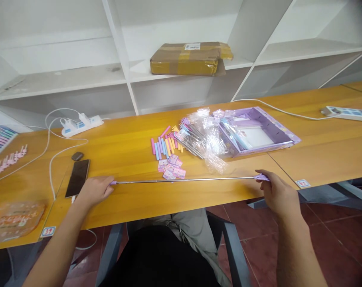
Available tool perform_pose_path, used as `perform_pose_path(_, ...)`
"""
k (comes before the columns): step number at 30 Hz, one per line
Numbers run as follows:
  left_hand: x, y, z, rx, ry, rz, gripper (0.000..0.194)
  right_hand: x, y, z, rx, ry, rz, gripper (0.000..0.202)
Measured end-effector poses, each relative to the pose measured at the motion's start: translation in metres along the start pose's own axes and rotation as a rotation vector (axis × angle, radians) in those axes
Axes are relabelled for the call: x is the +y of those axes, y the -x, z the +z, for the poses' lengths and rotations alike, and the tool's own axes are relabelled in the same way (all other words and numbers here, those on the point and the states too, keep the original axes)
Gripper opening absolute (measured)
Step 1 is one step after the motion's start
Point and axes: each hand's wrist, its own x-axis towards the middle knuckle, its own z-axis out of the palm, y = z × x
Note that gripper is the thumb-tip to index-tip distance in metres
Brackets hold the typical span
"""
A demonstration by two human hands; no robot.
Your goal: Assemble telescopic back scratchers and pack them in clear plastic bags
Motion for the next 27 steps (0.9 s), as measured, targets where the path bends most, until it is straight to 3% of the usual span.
perform_pose_path(11, 0.044, -0.001, 0.002, -0.036, 0.032, 0.0, 0.026, -0.005, -0.01, 0.013, 0.053, -0.314, 0.427, 0.047)
perform_pose_path(15, 0.061, 0.0, -0.002, -0.118, 0.006, -0.021, 0.028, -0.028, -0.021, 0.007, 0.105, -0.145, 0.503, 0.047)
perform_pose_path(17, 0.078, -0.007, -0.006, -0.173, 0.024, -0.025, 0.029, -0.063, -0.028, 0.005, 0.079, 0.004, 0.525, 0.044)
perform_pose_path(20, 0.117, -0.028, -0.014, -0.251, 0.087, -0.042, 0.028, -0.149, -0.028, 0.01, -0.078, 0.114, 0.427, 0.04)
perform_pose_path(24, 0.176, -0.058, -0.019, -0.277, 0.216, -0.04, 0.028, -0.277, -0.013, 0.022, -0.343, 0.233, 0.047, 0.027)
perform_pose_path(27, 0.197, -0.069, -0.016, -0.289, 0.279, -0.068, 0.031, -0.322, -0.013, 0.026, -0.417, 0.324, -0.157, 0.024)
